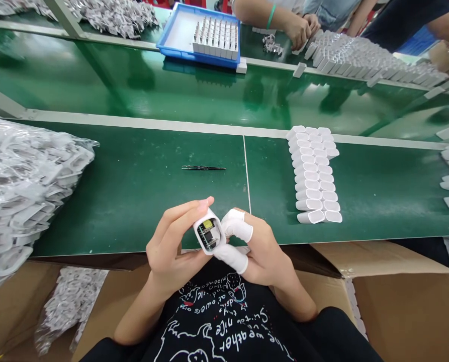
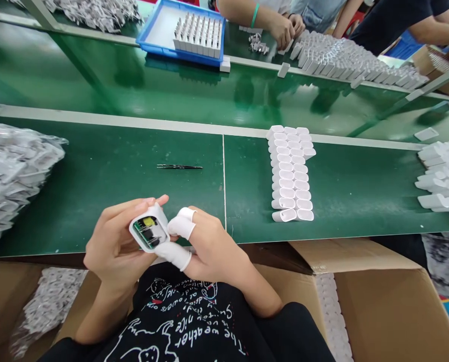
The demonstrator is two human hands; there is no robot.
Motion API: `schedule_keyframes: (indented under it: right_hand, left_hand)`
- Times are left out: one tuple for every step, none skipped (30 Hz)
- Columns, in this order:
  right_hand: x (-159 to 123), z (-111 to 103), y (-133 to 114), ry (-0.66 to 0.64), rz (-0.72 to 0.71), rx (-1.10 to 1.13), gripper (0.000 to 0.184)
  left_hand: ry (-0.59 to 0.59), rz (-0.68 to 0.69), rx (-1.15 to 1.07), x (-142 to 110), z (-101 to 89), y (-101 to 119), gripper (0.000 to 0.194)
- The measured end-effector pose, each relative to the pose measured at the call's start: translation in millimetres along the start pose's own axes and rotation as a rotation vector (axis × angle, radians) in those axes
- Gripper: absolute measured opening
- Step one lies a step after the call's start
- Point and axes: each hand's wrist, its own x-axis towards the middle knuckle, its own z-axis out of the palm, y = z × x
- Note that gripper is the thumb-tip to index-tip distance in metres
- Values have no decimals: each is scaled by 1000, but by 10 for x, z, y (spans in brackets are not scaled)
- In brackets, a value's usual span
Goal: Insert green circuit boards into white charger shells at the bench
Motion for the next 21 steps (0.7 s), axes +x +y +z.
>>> schedule_keyframes:
  right_hand:
    - [0,-27,25,-20,-8,20,25]
    - [0,-49,47,-34,-8,22,27]
    - [-2,-66,66,-44,-3,14,30]
    - [-6,-79,83,-49,7,6,31]
    - [-12,-90,97,-48,22,-1,31]
    - [-23,-100,111,-37,41,-9,30]
    - [-41,-112,127,-14,64,-22,29]
    - [-66,-126,147,15,93,-45,29]
    - [-102,-143,173,47,123,-77,28]
    - [-147,-161,207,82,151,-117,29]
    - [-203,-179,251,115,172,-161,30]
    - [-267,-195,305,151,186,-205,32]
    - [-337,-207,368,187,193,-247,34]
    - [-409,-214,436,226,194,-287,36]
    - [-481,-216,504,265,195,-328,37]
    - [-551,-213,565,296,195,-363,37]
    - [-618,-206,613,314,194,-390,36]
    - [-681,-196,643,320,194,-409,34]
    - [-741,-184,653,314,194,-420,34]
    - [-799,-171,642,297,200,-425,34]
    - [-855,-157,612,274,212,-423,35]
  left_hand:
    - [-30,-12,-21,3,1,-4,65]
    - [-62,-33,-46,3,5,-10,64]
    - [-93,-57,-70,-1,13,-18,64]
    - [-127,-82,-91,-10,22,-26,64]
    - [-161,-101,-106,-22,33,-35,63]
    - [-192,-111,-116,-36,43,-45,62]
    - [-222,-109,-119,-48,52,-58,62]
    - [-249,-97,-114,-53,60,-78,60]
    - [-271,-88,-100,-47,68,-111,57]
    - [-305,-113,-78,-24,79,-163,52]
    - [-347,-170,-52,22,94,-240,48]
    - [-395,-249,-22,95,116,-347,45]
    - [-441,-335,5,200,146,-483,42]
    - [-482,-417,30,339,183,-645,40]
    - [-503,-457,51,512,227,-825,41]
    - [-508,-470,70,713,275,-1011,40]
    - [-507,-483,98,934,327,-1190,37]
    - [-497,-497,134,1162,381,-1351,35]
    - [-483,-510,169,1385,438,-1484,33]
    - [-468,-521,198,1591,496,-1587,31]
    - [-452,-530,224,1769,554,-1658,31]
